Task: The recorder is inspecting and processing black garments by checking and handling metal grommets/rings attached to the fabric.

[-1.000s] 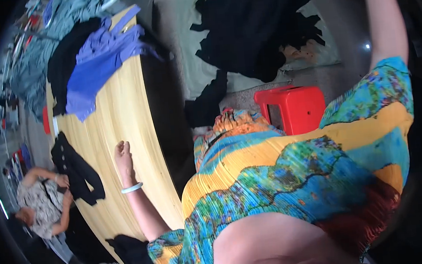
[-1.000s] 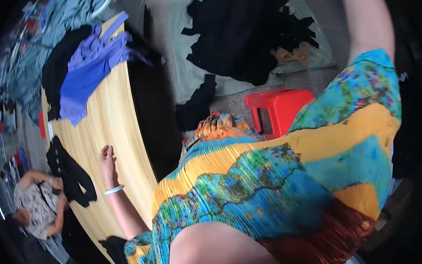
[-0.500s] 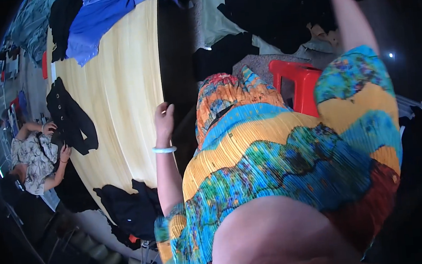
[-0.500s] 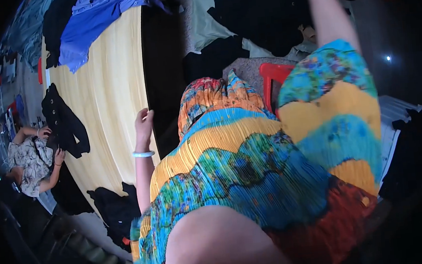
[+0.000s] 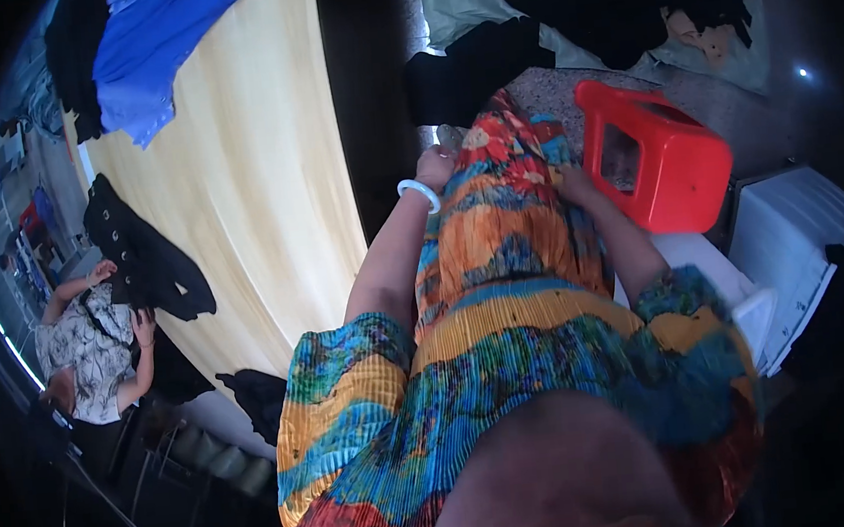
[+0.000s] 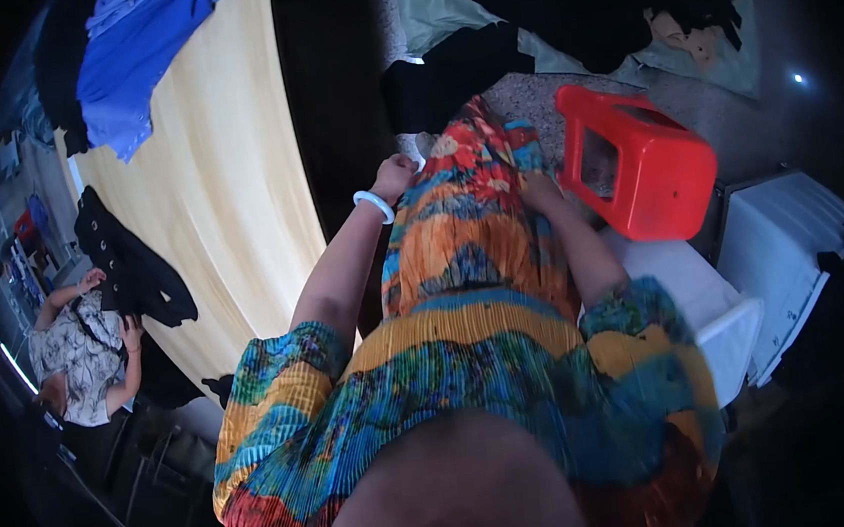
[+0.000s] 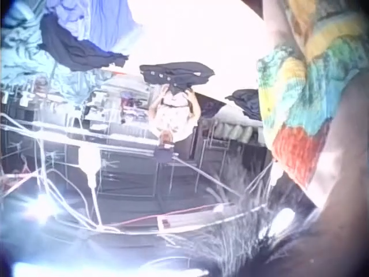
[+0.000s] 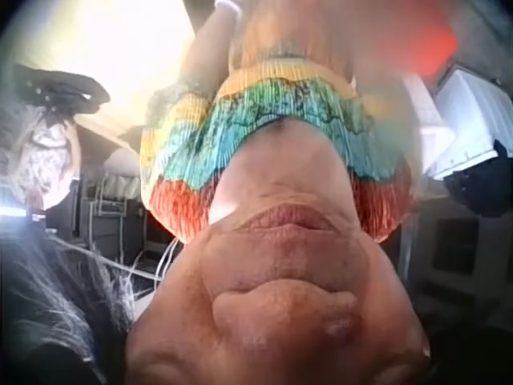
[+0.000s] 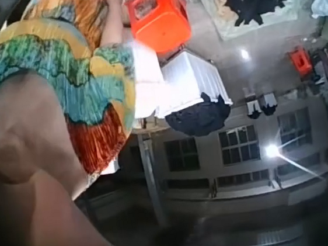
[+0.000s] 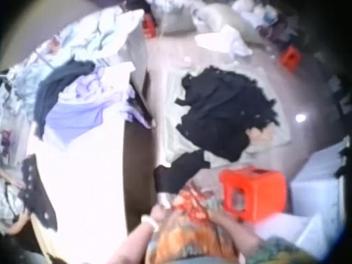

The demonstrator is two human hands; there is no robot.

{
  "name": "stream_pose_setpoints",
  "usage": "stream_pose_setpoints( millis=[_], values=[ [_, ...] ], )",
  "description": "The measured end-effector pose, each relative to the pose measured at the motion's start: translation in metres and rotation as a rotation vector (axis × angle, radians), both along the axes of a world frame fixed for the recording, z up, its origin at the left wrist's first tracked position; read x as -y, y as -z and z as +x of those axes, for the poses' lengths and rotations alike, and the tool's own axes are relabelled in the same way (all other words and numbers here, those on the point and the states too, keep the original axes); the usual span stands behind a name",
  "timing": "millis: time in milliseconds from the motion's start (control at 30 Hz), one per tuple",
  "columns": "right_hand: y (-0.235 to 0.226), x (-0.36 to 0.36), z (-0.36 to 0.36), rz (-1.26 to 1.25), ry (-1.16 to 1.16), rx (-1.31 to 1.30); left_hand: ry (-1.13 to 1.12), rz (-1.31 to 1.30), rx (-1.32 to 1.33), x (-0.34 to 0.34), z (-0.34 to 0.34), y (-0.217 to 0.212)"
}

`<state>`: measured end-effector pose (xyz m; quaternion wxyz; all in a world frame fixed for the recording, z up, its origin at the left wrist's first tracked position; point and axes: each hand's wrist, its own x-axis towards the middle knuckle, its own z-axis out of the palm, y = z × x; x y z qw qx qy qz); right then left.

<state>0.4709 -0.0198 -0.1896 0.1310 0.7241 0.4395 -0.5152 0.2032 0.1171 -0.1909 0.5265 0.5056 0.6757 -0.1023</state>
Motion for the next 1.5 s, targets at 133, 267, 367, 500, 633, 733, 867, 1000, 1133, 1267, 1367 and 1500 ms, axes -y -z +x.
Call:
stream_pose_setpoints(
  millis=[133, 267, 367, 500, 633, 733, 867, 1000, 1133, 1267, 1367, 1500],
  values=[
    [0.04, 0.022, -0.004, 0.027, 0.045, 0.015, -0.051, -0.027, -0.107, -0.024, -0.005, 0.049],
    [0.071, 0.038, -0.021, -0.018, 0.192, -0.008, 0.006, -0.063, -0.225, -0.035, -0.006, 0.115],
    [0.071, 0.048, -0.03, 0.172, 0.094, 0.183, 0.057, -0.052, -0.265, -0.05, 0.001, 0.17],
    [0.064, 0.025, -0.028, 0.182, 0.156, 0.205, 0.135, 0.047, -0.363, -0.071, -0.01, 0.256],
    [0.064, 0.024, -0.02, 0.211, 0.231, 0.205, -0.064, -0.135, -0.401, -0.079, 0.002, 0.329],
    [0.062, 0.016, -0.014, 0.178, 0.206, 0.232, 0.081, 0.01, -0.337, -0.071, 0.031, 0.359],
    [0.058, 0.0, -0.011, 0.129, 0.236, 0.214, 0.509, -0.091, -0.409, -0.066, 0.09, 0.392],
    [0.063, -0.006, -0.012, 0.125, 0.227, 0.196, 0.442, -0.262, -0.51, -0.015, 0.117, 0.423],
    [0.062, -0.009, -0.014, 0.133, 0.214, 0.186, 0.611, -0.024, -0.613, 0.005, 0.073, 0.465],
    [0.06, -0.008, -0.015, 0.167, 0.181, 0.21, 0.584, 0.139, -0.127, -0.009, 0.049, 0.464],
    [0.057, 0.003, -0.018, 0.209, 0.199, 0.23, -0.138, 0.031, 0.231, -0.021, 0.062, 0.425],
    [0.059, 0.026, -0.026, 0.285, 0.23, 0.226, -0.835, -0.242, 0.498, -0.049, 0.07, 0.355]
  ],
)
